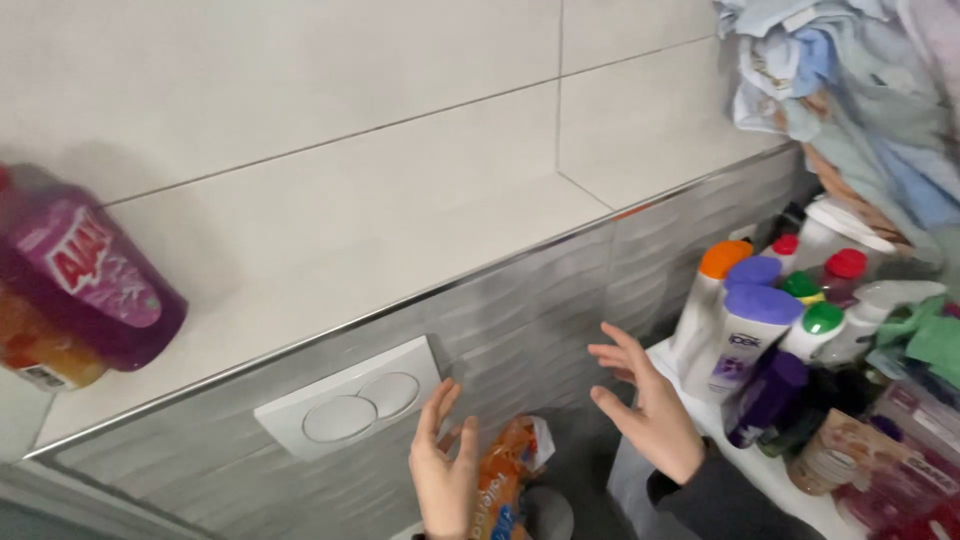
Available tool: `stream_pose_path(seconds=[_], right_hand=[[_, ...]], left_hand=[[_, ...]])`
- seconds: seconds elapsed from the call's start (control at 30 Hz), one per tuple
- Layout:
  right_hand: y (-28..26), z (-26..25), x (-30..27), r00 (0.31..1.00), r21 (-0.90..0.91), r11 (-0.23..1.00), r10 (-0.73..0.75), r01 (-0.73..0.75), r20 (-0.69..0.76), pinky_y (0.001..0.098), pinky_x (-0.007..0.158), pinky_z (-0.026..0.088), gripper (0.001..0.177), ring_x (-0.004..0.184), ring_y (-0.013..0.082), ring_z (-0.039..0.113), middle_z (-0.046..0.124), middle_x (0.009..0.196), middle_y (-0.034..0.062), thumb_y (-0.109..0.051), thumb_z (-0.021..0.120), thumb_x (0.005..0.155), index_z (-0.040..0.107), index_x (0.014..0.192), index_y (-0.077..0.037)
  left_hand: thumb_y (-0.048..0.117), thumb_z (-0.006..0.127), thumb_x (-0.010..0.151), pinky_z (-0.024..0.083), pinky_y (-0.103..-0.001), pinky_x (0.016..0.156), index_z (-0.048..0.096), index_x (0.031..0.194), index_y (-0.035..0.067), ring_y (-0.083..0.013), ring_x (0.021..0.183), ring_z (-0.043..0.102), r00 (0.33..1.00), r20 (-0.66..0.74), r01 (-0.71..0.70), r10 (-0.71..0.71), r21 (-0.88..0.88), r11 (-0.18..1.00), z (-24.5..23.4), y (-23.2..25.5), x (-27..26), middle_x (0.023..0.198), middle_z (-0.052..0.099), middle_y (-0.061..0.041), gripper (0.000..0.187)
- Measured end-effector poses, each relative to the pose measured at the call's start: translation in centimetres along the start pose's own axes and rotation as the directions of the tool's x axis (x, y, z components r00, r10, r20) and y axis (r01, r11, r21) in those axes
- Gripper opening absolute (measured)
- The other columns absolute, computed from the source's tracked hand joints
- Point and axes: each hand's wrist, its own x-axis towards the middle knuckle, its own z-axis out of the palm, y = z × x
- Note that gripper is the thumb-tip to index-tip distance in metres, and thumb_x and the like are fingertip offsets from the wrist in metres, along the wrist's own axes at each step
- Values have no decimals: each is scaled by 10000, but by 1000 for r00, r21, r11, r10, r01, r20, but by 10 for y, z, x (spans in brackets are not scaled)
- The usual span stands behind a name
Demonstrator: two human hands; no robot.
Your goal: The person picks cleaning product bottles one at a time from a pile on top of a washing machine and from a lower storage area, then places and lines them up on the wall shelf above the toilet. They continue until the shelf holds a row of detergent and cleaner bottles.
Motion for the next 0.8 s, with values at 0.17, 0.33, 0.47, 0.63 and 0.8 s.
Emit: stream_pose_path(seconds=[0.17, 0.33, 0.47, 0.63, 0.8], right_hand=[[11, -78, 4, 997, -84, 996, -10, 3, -80, 323, 1081, 459, 670, 1235, 173, 665, 680, 1396, 58, -130, 674, 884, 446, 1512, -184], [28, -185, 39, 989, -282, 959, -75, 37, -126, 360, 1121, 452, 655, 1288, 205, 628, 679, 1366, 93, -115, 721, 841, 482, 1450, -117], [78, -286, 95, 976, -382, 902, 156, -204, -153, 405, 1079, 451, 844, 1305, 231, 609, 657, 1375, 111, -200, 763, 811, 356, 1550, -175], [215, -385, 175, 981, -613, 770, 188, -175, -43, 334, 902, 533, 613, 1069, 208, 756, 781, 1206, 91, -251, 851, 752, 641, 1318, -143], [307, -393, 207, 883, -803, 578, 442, -147, 157, 310, 838, 525, 569, 994, 178, 739, 784, 1099, -19, -473, 982, 618, 746, 1064, -211]], left_hand=[[123, 605, 926, 608, -366, 990, 628, 1372, 218, -160, 1344, 640, 990, 124, -58, 65, -56, 997, 50, -5, 5, 1421, 687, 3, 456], [229, 637, 906, 646, -358, 952, 649, 1361, 176, -186, 1317, 671, 960, 224, -147, 171, -120, 982, 105, -8, 11, 1383, 715, -60, 459], [161, 613, 904, 614, -324, 928, 665, 1336, 168, -152, 1267, 706, 941, 241, -208, 238, -142, 968, 142, 9, 10, 1327, 760, -55, 435], [68, 624, 877, 589, -280, 886, 695, 1278, 146, -140, 1207, 742, 922, 204, -282, 328, -227, 932, 187, -4, 22, 1253, 800, -67, 414], [82, 620, 875, 595, -302, 894, 692, 1296, 167, -141, 1194, 742, 954, 203, -191, 220, -152, 970, 218, 11, 23, 1247, 808, -52, 436]])
